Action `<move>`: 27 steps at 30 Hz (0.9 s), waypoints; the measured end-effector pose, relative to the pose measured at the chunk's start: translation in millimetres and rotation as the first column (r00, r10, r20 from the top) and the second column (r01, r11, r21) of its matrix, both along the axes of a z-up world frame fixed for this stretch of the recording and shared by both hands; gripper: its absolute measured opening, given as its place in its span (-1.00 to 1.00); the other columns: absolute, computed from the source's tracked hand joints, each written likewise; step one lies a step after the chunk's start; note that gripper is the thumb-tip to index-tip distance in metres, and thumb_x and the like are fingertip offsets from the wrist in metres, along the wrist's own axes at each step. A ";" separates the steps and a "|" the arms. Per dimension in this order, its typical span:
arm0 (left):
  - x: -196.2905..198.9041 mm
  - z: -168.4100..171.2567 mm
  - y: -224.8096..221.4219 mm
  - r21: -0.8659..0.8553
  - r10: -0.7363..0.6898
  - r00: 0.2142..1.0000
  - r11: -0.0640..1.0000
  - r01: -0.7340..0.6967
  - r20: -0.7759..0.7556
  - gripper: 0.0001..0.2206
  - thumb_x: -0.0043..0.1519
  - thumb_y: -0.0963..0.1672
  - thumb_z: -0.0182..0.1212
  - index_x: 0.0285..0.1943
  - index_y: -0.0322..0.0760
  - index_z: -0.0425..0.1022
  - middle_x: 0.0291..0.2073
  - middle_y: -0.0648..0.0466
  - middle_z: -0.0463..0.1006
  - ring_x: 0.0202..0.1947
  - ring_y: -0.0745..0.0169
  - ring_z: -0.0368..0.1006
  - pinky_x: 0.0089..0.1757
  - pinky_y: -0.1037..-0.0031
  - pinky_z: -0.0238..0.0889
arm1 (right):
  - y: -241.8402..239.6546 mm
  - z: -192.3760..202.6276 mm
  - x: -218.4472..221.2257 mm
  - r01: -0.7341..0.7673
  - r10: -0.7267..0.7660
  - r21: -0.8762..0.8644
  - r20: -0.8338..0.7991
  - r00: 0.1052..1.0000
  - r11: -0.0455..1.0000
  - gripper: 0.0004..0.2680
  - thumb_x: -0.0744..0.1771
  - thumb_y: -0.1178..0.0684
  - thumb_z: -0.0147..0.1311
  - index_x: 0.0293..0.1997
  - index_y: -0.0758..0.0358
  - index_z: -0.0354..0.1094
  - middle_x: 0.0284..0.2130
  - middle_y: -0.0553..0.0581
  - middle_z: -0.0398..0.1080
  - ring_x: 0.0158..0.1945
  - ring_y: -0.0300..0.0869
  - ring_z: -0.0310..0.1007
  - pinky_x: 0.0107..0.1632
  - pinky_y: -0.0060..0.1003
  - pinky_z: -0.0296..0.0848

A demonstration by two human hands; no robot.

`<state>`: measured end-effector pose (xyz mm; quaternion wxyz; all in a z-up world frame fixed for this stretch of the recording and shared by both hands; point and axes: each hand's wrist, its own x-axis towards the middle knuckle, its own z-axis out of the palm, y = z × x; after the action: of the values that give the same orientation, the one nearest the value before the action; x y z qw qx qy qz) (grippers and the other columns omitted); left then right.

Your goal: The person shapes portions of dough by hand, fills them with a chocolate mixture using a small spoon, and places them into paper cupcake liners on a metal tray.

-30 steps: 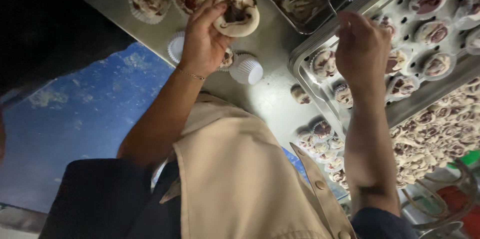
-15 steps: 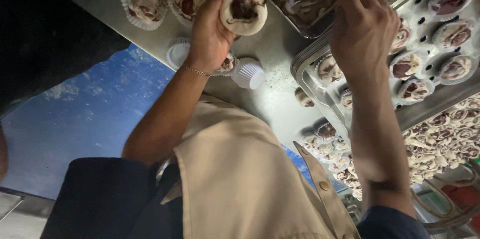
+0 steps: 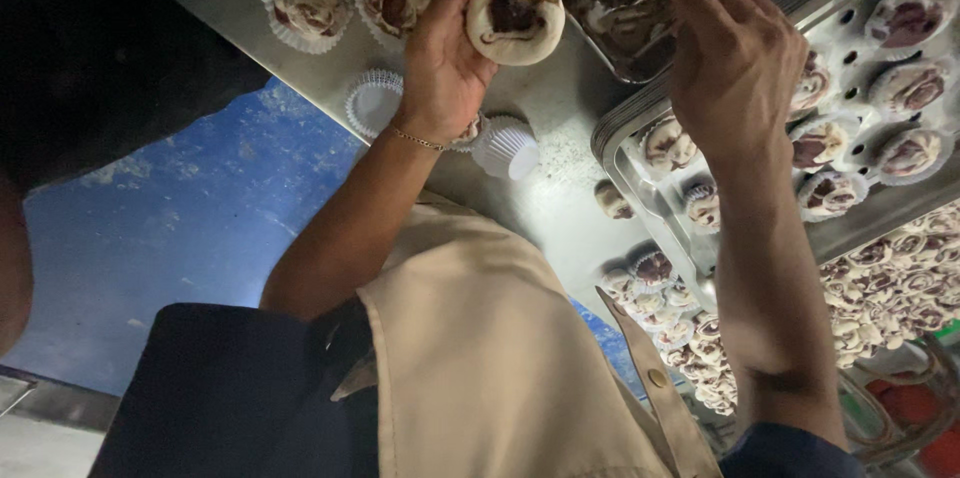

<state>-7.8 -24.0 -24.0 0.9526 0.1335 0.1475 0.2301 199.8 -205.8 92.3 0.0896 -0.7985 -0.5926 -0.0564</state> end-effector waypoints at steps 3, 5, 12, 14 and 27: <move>1.9 -0.8 -0.2 0.003 0.005 1.000 1.000 -0.006 0.031 -0.60 0.51 -0.01 -0.01 0.40 -0.37 0.34 0.26 -0.01 0.47 0.29 0.16 0.43 0.26 0.31 0.35 | 4.8 15.3 -6.4 -0.054 0.053 0.022 0.026 0.998 0.998 -0.86 0.39 0.27 0.05 -0.02 0.21 0.51 -0.41 0.07 0.48 -0.35 -0.22 0.44 -0.35 -0.32 0.38; 1.3 -1.5 0.1 0.017 0.007 0.999 1.000 -0.008 0.036 -0.60 0.52 -0.01 -0.01 0.40 -0.38 0.34 0.25 -0.02 0.47 0.29 0.15 0.43 0.26 0.31 0.35 | 10.8 16.0 -5.7 -0.073 0.072 0.033 0.030 0.997 0.997 -0.87 0.40 0.28 0.05 -0.06 0.22 0.52 -0.44 0.05 0.48 -0.38 -0.25 0.42 -0.39 -0.34 0.36; 1.4 -2.1 3.2 -0.010 -0.006 1.000 1.000 0.006 0.009 -0.59 0.50 -0.03 -0.03 0.39 -0.43 0.34 0.25 -0.05 0.46 0.29 0.12 0.42 0.29 0.27 0.35 | 2.2 1.3 4.9 -0.074 0.074 -0.049 -0.004 0.997 0.996 -0.84 0.48 0.30 0.02 -0.05 0.21 0.57 -0.51 0.01 0.43 -0.43 -0.32 0.37 -0.43 -0.39 0.27; 1.1 -1.9 3.5 -0.010 -0.010 1.000 1.000 0.010 0.002 -0.58 0.50 -0.02 -0.04 0.39 -0.44 0.33 0.24 -0.07 0.46 0.28 0.11 0.42 0.28 0.26 0.35 | 0.4 0.1 7.1 -0.088 0.087 -0.051 -0.011 0.996 0.995 -0.84 0.48 0.30 0.01 -0.05 0.22 0.56 -0.49 0.03 0.46 -0.45 -0.33 0.39 -0.43 -0.38 0.27; 1.6 -1.6 5.7 -0.010 -0.018 0.998 1.000 0.018 0.063 -0.56 0.49 -0.03 -0.01 0.41 -0.47 0.32 0.24 -0.13 0.46 0.27 0.08 0.45 0.26 0.23 0.41 | 21.5 35.1 -9.6 -0.139 0.139 0.007 -0.062 0.988 0.990 -0.87 0.41 0.31 0.05 -0.10 0.33 0.56 -0.42 0.15 0.55 -0.41 -0.23 0.52 -0.48 -0.38 0.36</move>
<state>-6.2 -18.3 -25.6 0.9595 0.1227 0.1174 0.2249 190.2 -184.3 127.4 0.1130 -0.7564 -0.6437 -0.0258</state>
